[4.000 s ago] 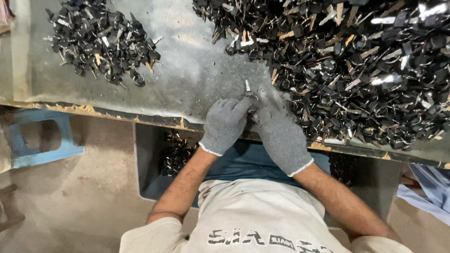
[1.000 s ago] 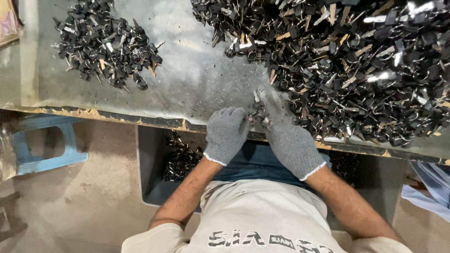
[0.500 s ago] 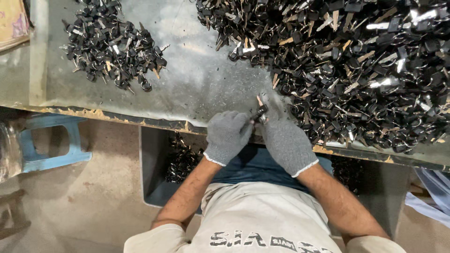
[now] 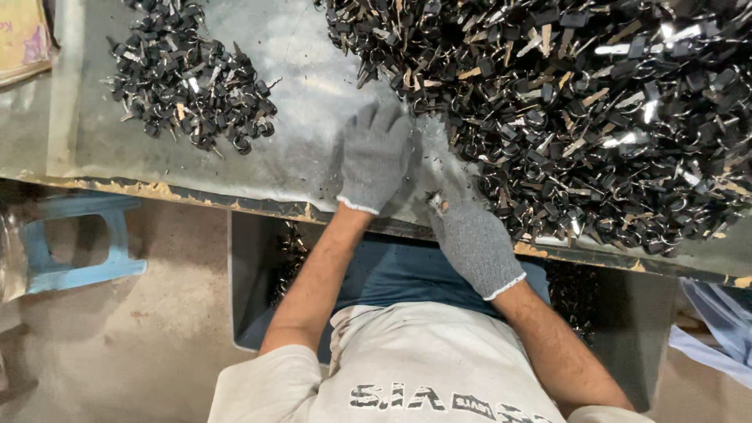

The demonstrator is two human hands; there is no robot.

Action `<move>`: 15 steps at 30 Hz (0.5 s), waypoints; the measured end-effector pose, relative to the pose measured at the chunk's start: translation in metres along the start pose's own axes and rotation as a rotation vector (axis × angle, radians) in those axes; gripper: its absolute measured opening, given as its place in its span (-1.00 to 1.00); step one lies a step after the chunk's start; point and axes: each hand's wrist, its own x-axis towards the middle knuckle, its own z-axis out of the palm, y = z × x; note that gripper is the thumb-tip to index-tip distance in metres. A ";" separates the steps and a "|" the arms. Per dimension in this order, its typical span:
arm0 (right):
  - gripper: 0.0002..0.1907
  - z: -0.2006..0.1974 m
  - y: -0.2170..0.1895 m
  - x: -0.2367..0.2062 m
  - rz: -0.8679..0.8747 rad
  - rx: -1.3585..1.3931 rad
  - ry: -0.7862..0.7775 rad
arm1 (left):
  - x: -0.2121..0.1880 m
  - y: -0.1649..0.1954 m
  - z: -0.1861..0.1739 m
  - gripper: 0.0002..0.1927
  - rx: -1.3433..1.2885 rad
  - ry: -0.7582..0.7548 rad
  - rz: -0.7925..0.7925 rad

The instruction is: The person, wearing gray work gloves, picks small black metal lock components one at a time from a large pile on a metal table, briefly handles each piece, and places accepted pieces onto a separate pile on the left side of the table while discarding others into a bin below. The sorting continues steadily across the whole episode.

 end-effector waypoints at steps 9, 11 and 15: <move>-0.21 0.014 0.014 0.002 -0.052 0.083 0.013 | -0.043 0.032 -0.040 -0.67 -0.261 -0.398 -0.235; -0.26 0.013 0.018 0.003 -0.197 0.063 0.161 | -0.050 0.037 -0.047 -0.63 -0.335 -0.429 -0.323; -0.29 0.014 0.020 0.004 -0.224 0.027 0.211 | -0.064 0.036 -0.052 -0.67 -0.352 -0.302 -0.253</move>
